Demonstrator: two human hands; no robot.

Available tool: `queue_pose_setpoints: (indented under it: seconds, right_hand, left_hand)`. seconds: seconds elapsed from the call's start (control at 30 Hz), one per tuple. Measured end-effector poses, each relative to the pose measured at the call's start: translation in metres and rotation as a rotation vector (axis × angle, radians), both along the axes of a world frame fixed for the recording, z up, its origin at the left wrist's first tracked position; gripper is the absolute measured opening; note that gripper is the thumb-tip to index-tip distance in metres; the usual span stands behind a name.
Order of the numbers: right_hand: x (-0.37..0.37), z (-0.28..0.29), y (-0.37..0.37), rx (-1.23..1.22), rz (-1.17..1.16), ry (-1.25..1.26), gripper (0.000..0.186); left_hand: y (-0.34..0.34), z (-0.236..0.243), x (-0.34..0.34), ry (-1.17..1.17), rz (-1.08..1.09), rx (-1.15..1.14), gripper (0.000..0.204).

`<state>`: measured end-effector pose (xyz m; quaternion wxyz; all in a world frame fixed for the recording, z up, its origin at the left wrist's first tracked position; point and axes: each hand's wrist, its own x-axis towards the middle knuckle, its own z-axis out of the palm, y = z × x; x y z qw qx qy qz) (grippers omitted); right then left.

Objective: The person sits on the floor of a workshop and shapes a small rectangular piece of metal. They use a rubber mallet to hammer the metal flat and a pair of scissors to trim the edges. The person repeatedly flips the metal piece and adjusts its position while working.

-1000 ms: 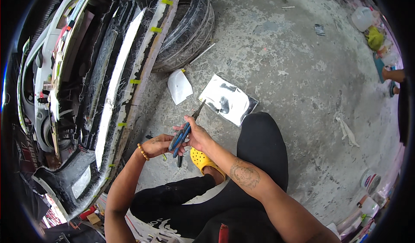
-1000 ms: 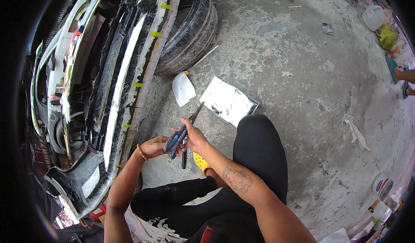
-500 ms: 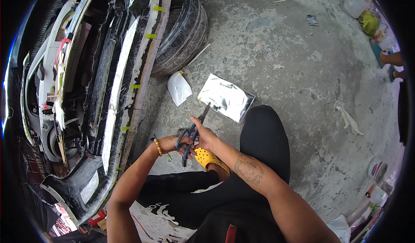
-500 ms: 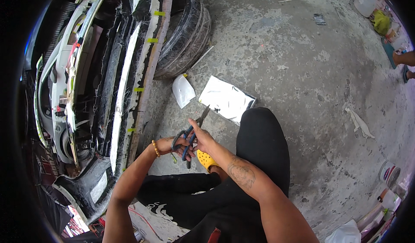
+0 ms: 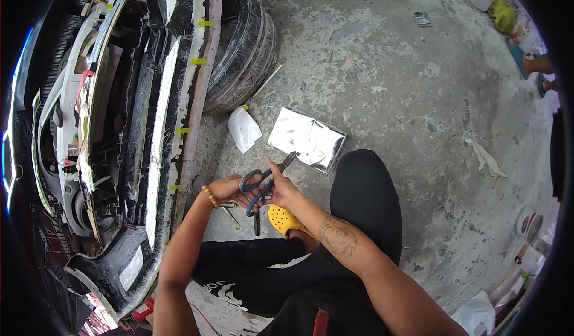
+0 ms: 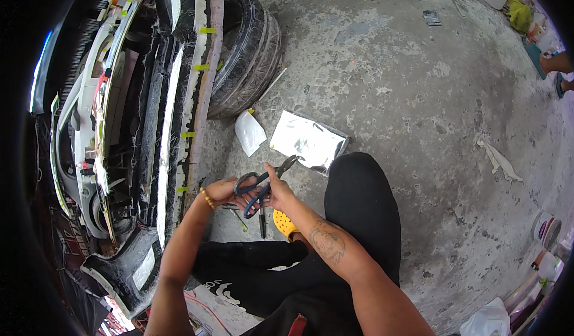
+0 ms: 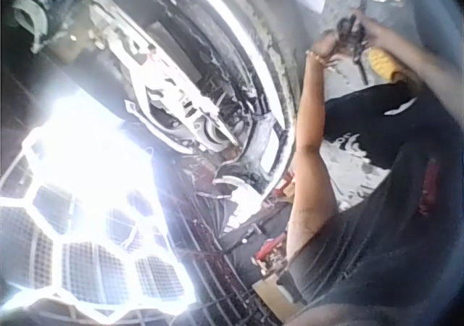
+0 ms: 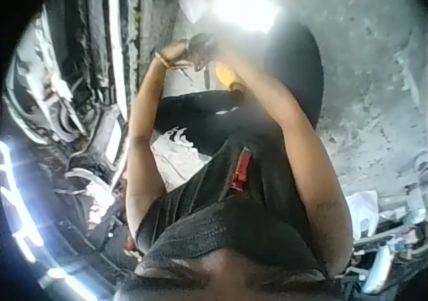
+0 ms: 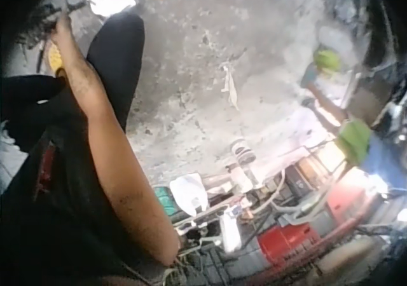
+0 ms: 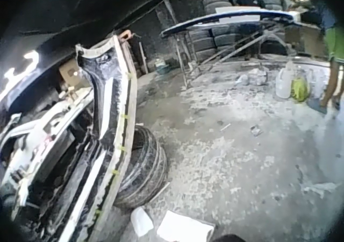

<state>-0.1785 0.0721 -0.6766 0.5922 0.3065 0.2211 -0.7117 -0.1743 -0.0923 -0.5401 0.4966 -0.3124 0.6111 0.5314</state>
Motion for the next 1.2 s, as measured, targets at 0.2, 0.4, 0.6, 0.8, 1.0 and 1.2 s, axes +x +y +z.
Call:
queue_pose_setpoints:
  seconds: [0.2,0.4,0.6,0.8,1.0,1.2]
  right_hand:
    - [0.009,-0.013,-0.005,0.160,-0.152,0.019,0.070]
    - [0.022,0.002,-0.009,0.187,-0.250,0.036,0.062]
    - [-0.002,-0.019,0.020,0.455,-0.068,0.261,0.082]
    - [-0.116,0.069,0.119,0.592,0.474,1.286,0.088]
    - [-0.209,-0.032,0.142,0.921,1.001,1.536,0.127]
    - [-0.194,-0.076,0.140,0.788,1.043,1.545,0.131]
  left_hand:
    - [0.055,0.033,0.007,0.659,0.006,-0.616,0.030]
    - [0.083,-0.006,0.026,0.770,-0.465,-0.913,0.021]
    - [0.100,-0.027,0.000,0.829,-0.452,-0.838,0.019]
    - [0.090,-0.020,0.006,0.715,-0.430,-0.904,0.021]
    - [0.112,-0.018,-0.032,0.693,-0.487,-0.891,0.024]
    - [0.114,-0.015,-0.034,0.630,-0.498,-0.900,0.024]
